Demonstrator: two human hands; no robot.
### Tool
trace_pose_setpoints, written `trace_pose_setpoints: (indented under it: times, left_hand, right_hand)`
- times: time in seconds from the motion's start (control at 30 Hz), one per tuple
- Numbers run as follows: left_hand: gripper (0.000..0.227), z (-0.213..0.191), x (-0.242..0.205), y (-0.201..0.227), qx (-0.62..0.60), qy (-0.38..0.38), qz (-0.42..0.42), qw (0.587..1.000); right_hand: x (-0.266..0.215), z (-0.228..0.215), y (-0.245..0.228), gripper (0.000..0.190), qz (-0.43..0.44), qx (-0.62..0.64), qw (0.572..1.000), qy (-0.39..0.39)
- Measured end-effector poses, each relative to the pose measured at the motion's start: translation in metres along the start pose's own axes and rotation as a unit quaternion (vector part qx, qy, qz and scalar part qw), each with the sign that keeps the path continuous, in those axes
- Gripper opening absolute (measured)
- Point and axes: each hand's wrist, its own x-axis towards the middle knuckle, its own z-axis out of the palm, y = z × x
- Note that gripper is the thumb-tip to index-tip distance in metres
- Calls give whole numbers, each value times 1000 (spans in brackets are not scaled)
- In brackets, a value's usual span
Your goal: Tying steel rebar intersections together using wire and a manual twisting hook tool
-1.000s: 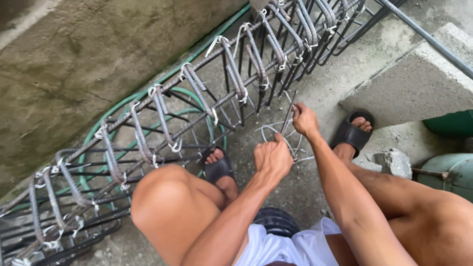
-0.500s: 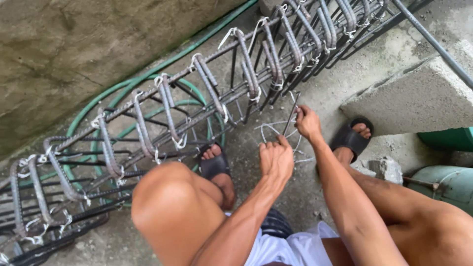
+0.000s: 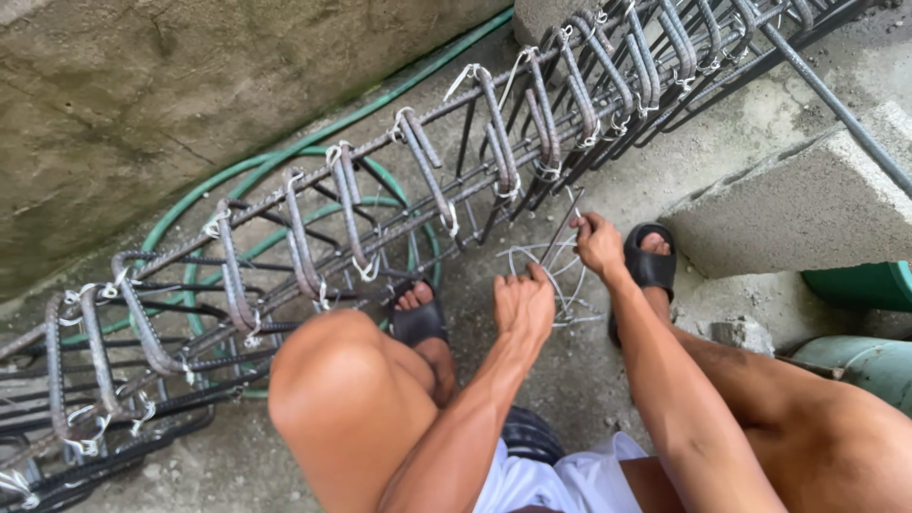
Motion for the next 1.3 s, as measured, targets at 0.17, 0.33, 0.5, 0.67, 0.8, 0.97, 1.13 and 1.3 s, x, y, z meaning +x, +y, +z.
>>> trace_pose_setpoints:
  times: [0.17,0.33,0.5,0.67,0.8,0.97,1.13,1.3]
  left_hand:
    - [48,7,2,-22,13,-19,-10,1000]
    - [51,-5,4,-23,-17,-95,-27,995]
    - [57,-13,4,-18,-78,-148,-55,984]
    - [61,-39,-1,-12,-162,-216,-91,958]
    - [54,-10,5,-27,-212,-220,-103,946]
    - [60,-26,6,-34,-106,-218,-80,967]
    - [53,-76,-8,-9,-206,-254,-101,940]
    - [50,-70,-5,3,-276,-242,-134,920]
  right_hand:
    - [-2,-2,-3,28,5,4,1000,-6]
    - [-3,0,-3,28,10,9,1000,-3]
    - [-4,1,-6,30,16,17,1000,-5]
    - [-4,0,-8,29,35,13,999,-8]
    - [-3,6,-8,30,27,27,999,4]
    - [-8,10,-15,31,34,43,998,10]
    - [-1,17,-7,31,31,57,998,25]
    - [-14,20,-16,31,30,77,996,37]
